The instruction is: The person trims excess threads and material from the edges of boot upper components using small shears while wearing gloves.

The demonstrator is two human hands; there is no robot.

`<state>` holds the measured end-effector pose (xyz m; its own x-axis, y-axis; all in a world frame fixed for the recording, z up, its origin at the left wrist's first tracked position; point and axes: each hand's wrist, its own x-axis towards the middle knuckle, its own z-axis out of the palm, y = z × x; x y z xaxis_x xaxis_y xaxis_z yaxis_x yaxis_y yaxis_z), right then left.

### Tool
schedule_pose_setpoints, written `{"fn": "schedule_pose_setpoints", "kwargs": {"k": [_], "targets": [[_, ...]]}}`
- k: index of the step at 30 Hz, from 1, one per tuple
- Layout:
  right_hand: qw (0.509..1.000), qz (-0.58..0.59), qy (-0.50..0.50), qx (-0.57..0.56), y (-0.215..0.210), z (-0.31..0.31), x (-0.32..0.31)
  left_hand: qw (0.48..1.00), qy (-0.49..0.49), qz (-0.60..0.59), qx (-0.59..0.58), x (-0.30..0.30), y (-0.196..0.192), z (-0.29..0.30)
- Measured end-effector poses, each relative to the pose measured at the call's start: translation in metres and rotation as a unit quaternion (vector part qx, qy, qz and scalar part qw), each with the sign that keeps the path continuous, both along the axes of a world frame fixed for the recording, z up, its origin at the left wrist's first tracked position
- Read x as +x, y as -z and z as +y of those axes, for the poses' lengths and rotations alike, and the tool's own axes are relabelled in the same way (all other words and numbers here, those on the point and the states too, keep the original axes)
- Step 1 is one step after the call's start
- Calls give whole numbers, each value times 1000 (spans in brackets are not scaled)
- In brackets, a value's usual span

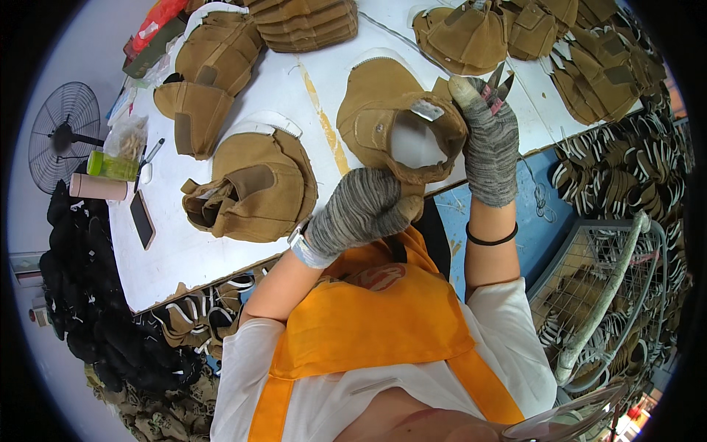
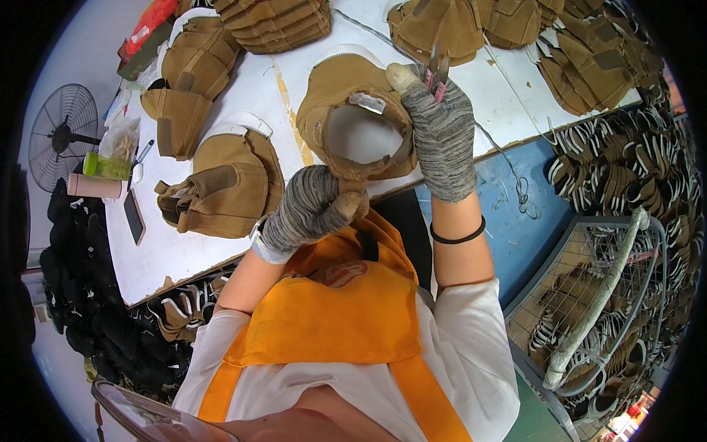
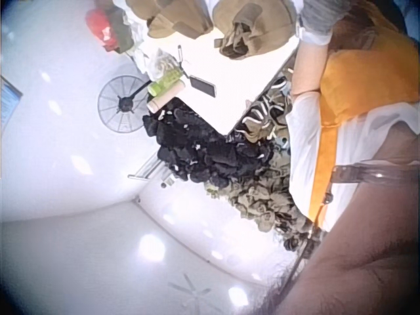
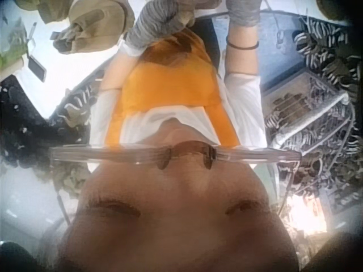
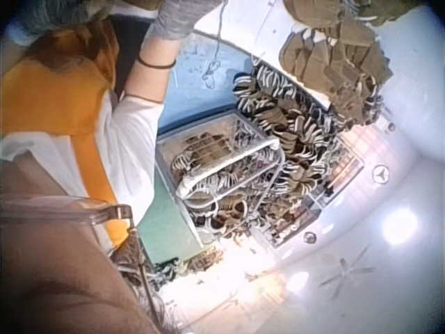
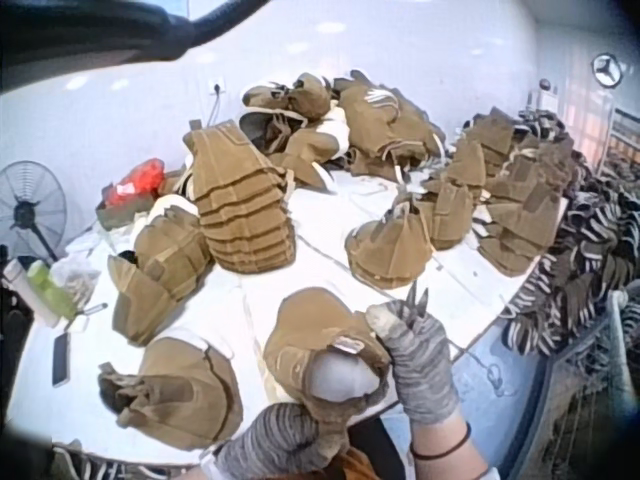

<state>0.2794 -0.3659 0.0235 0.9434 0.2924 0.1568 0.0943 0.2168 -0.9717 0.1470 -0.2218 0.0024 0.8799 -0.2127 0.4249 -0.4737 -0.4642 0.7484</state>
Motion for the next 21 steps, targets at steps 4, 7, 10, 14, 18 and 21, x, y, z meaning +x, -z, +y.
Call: {"fn": "schedule_pose_setpoints", "kwargs": {"k": [4, 7, 10, 14, 18, 21], "targets": [[998, -58, 0, -29, -2, 2, 2, 994, 6, 111, 13, -2, 11, 8], [982, -162, 25, -89, 0, 4, 4, 992, 29, 119, -24, 0, -5, 8], [969, -165, 31, -179, -13, 10, -1, 999, -18, 1, -47, 2, -3, 1], [908, -342, 39, -239, 11, 9, 11, 999, -15, -9, -40, 4, -2, 1], [967, -198, -19, -160, 10, 10, 6, 990, -60, 9, -124, -2, 18, 1], [987, -109, -14, -117, 16, 4, 11, 945, -157, 51, -283, -4, 19, -6]]}}
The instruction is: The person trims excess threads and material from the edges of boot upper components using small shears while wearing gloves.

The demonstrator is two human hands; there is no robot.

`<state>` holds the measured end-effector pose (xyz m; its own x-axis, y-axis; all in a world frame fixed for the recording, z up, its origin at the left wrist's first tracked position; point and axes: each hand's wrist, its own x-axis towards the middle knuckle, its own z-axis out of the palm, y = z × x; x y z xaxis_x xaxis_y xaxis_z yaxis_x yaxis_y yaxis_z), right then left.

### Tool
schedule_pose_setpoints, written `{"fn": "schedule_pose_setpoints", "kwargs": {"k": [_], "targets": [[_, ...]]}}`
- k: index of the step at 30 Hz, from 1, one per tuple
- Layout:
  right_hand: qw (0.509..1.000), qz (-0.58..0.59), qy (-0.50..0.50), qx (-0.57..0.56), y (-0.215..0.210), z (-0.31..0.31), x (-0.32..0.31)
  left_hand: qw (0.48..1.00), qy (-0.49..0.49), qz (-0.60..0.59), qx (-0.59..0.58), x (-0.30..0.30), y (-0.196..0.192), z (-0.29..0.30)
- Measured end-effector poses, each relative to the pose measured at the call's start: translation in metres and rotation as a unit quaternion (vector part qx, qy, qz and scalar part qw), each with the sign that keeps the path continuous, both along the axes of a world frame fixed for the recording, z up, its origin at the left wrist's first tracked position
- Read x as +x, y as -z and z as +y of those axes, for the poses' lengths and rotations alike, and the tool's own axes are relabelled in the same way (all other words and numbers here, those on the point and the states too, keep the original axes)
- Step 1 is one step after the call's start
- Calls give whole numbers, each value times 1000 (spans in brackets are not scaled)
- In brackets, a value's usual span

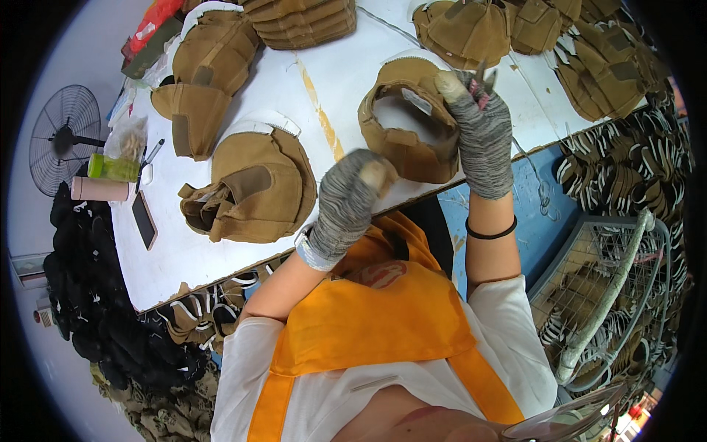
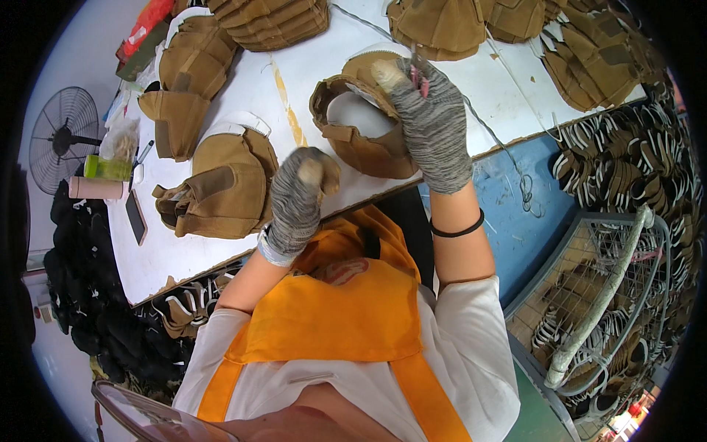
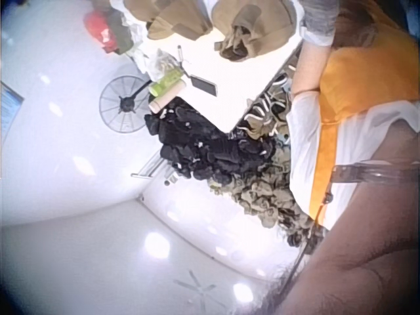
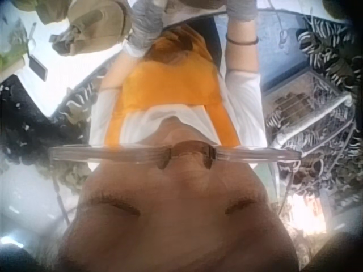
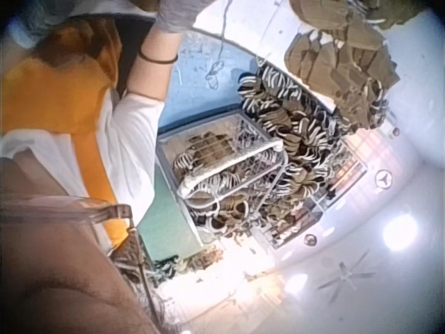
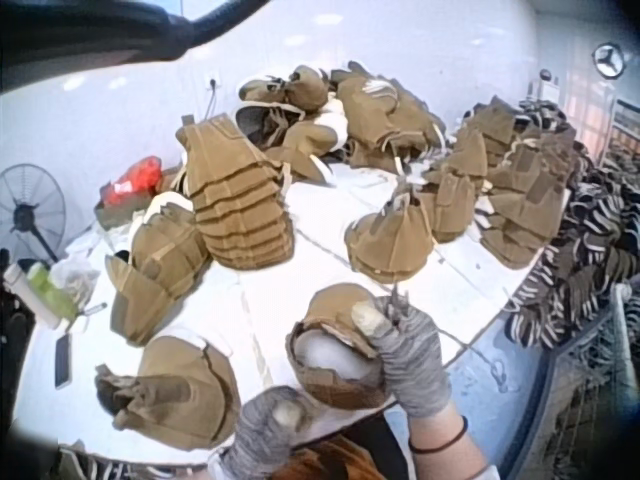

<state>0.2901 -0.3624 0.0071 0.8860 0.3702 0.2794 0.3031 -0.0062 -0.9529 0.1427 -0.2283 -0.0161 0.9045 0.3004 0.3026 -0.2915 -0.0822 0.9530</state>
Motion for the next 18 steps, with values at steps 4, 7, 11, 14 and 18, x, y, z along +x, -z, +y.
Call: {"fn": "schedule_pose_setpoints", "kwargs": {"k": [4, 7, 11, 14, 18], "targets": [[997, 26, -27, 71, -18, -13, 3, 959, -105, 73, -254, 8, 13, -3], [978, 110, -65, 165, -31, -21, 0, 885, -1, 101, -454, 10, 29, 5], [968, 79, -137, 194, -13, -29, 4, 710, 243, 68, -657, 15, -3, 8], [990, -24, -127, 58, -17, -31, -9, 755, 251, -27, -606, 22, 6, 8], [982, 123, -101, 104, -10, -42, -25, 920, -34, -21, -389, 17, 22, 15]]}}
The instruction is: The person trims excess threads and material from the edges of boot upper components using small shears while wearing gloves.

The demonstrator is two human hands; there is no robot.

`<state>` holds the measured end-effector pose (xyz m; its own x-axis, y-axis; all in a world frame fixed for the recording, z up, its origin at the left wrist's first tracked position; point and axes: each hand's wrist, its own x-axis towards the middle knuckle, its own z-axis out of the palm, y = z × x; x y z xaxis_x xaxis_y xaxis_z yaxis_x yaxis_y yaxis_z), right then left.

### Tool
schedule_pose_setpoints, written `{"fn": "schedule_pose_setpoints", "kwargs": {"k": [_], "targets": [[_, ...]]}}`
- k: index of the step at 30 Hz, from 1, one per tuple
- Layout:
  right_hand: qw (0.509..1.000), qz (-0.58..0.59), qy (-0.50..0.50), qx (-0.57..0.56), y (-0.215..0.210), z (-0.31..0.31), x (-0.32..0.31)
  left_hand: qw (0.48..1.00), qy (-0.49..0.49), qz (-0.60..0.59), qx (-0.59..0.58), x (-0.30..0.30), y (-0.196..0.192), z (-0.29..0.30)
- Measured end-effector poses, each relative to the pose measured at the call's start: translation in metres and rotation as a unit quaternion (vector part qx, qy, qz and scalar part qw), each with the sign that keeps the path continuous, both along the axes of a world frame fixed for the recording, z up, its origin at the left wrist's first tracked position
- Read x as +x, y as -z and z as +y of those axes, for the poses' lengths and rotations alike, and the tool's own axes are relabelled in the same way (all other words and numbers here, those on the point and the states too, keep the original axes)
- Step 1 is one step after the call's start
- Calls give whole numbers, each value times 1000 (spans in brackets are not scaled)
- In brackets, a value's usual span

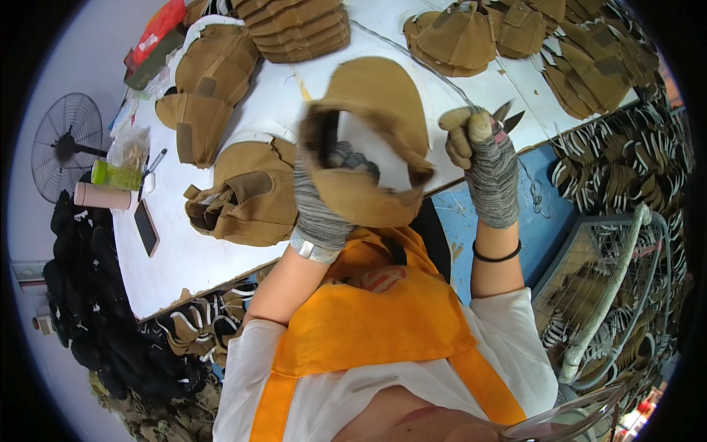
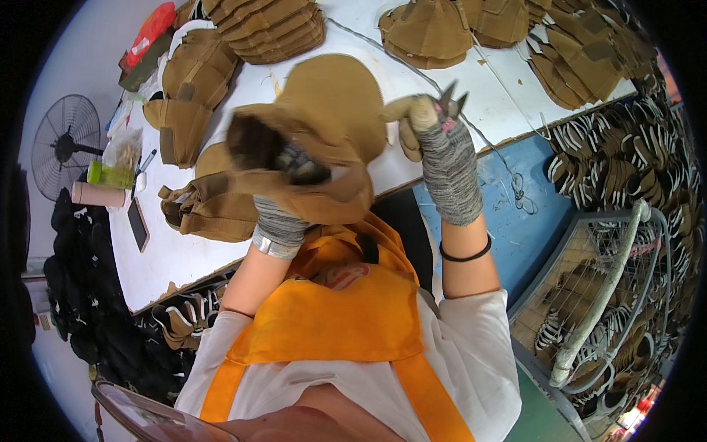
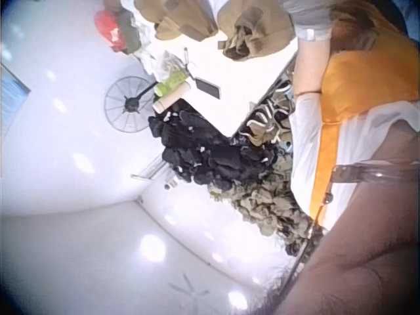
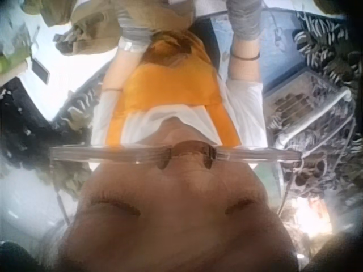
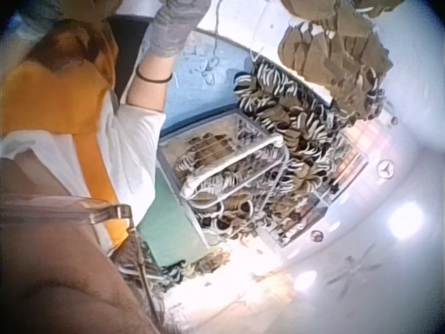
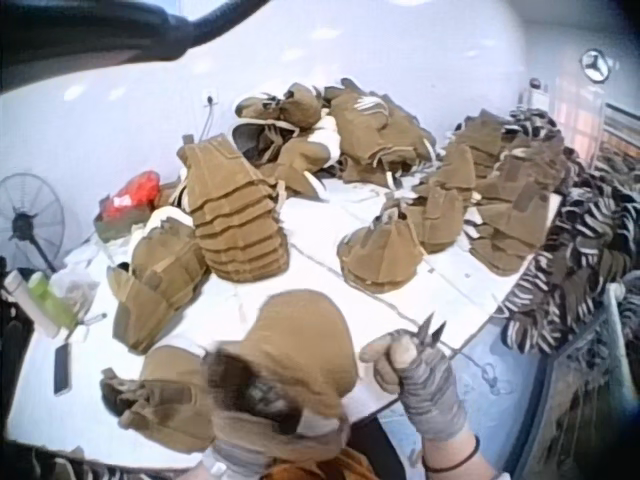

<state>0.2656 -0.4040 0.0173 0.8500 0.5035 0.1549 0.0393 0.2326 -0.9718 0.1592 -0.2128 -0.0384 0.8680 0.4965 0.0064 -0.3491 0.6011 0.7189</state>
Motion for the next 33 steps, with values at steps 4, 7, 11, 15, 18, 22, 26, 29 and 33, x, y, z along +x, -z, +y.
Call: {"fn": "schedule_pose_setpoints", "kwargs": {"k": [4, 7, 11, 15, 18, 22, 26, 29, 33], "targets": [[990, 92, 77, -81, 13, -8, -27, 999, -9, 9, 30, 1, -4, 1], [998, -21, 25, -55, 67, -13, -31, 999, 37, -8, 9, 9, -10, -11], [984, 84, -34, 152, 43, -12, -64, 998, 62, -24, -2, 13, -16, -23], [990, -11, -14, 141, 32, -15, -67, 999, 41, -30, 12, -2, -34, -17], [996, -50, 49, 63, -13, -11, -65, 998, 9, -45, 34, -23, -47, 1], [989, -106, 54, 90, -24, 12, -50, 995, -33, -65, 65, -52, -64, 28], [982, -176, 23, 60, -40, 32, -51, 990, -78, -78, 92, -87, -81, 52], [969, -246, 9, 6, -59, 47, -59, 984, -115, -78, 114, -123, -88, 66], [958, -282, -50, 19, -83, 68, -77, 974, -164, -70, 141, -172, -89, 78]]}}
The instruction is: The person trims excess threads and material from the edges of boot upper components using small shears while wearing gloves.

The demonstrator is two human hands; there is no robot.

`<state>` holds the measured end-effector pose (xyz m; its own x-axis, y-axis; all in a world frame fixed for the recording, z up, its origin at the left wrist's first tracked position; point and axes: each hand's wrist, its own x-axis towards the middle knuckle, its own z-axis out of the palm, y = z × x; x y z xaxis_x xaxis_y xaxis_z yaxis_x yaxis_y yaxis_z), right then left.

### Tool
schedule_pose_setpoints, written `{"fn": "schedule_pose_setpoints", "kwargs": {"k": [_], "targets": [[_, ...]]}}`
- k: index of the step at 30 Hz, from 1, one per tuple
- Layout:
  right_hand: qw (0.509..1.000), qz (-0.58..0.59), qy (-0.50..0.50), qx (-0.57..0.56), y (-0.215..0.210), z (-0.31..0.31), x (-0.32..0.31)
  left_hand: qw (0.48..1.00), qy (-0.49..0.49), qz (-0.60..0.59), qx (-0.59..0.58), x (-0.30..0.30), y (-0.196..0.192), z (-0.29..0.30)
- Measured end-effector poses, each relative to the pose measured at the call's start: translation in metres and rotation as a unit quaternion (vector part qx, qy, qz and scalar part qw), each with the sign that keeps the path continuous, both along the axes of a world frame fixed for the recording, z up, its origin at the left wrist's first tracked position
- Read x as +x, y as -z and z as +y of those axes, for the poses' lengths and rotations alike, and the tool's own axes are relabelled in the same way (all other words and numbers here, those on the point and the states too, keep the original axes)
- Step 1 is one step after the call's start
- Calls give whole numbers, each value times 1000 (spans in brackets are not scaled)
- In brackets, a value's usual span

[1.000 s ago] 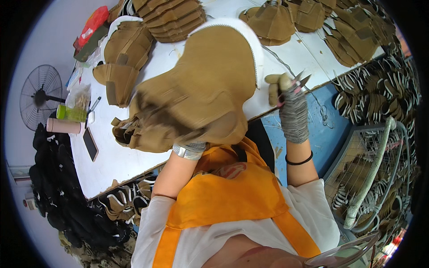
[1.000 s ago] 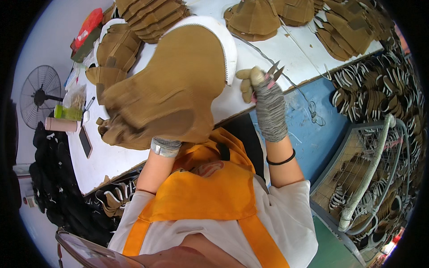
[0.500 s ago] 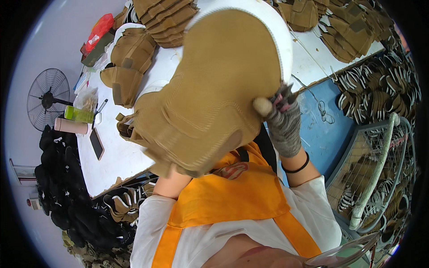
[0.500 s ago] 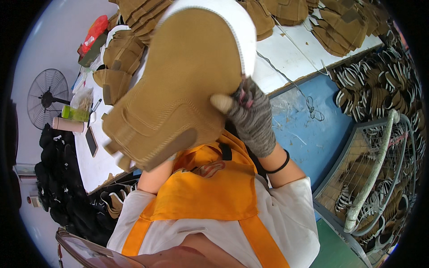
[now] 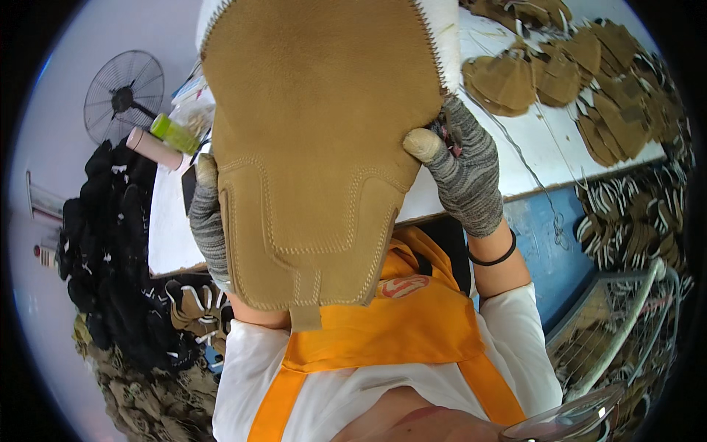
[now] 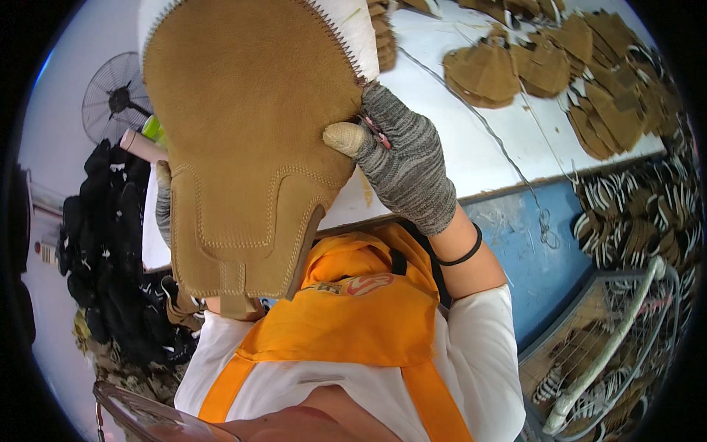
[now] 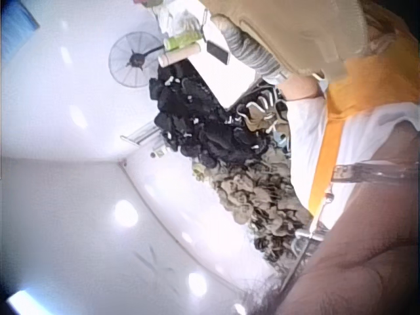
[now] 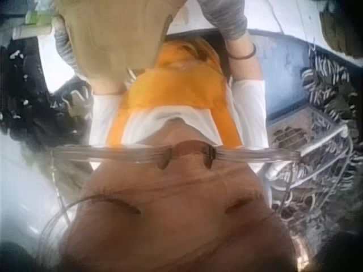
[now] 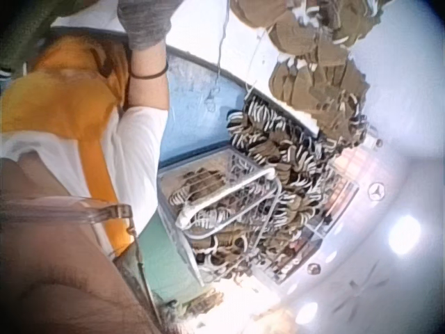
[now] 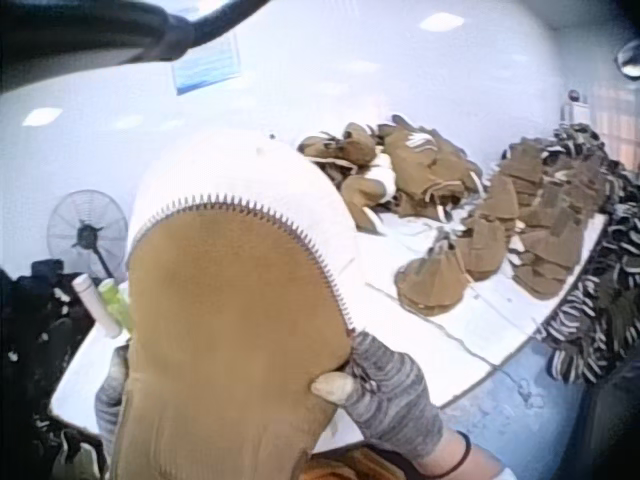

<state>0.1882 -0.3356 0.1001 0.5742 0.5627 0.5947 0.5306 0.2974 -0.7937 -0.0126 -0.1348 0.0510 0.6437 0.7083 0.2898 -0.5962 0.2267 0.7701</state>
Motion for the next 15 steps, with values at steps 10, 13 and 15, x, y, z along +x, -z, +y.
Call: {"fn": "schedule_pose_setpoints", "kwargs": {"k": [10, 13, 15], "targets": [[986, 44, -163, 13, 9, 55, -48, 982, 11, 166, 84, -23, 37, 25], [987, 2, -156, -44, 16, 59, -52, 968, 42, 219, 118, -24, 40, 31], [985, -1, -159, -61, 17, 59, -53, 961, 57, 238, 128, -23, 42, 35]]}}
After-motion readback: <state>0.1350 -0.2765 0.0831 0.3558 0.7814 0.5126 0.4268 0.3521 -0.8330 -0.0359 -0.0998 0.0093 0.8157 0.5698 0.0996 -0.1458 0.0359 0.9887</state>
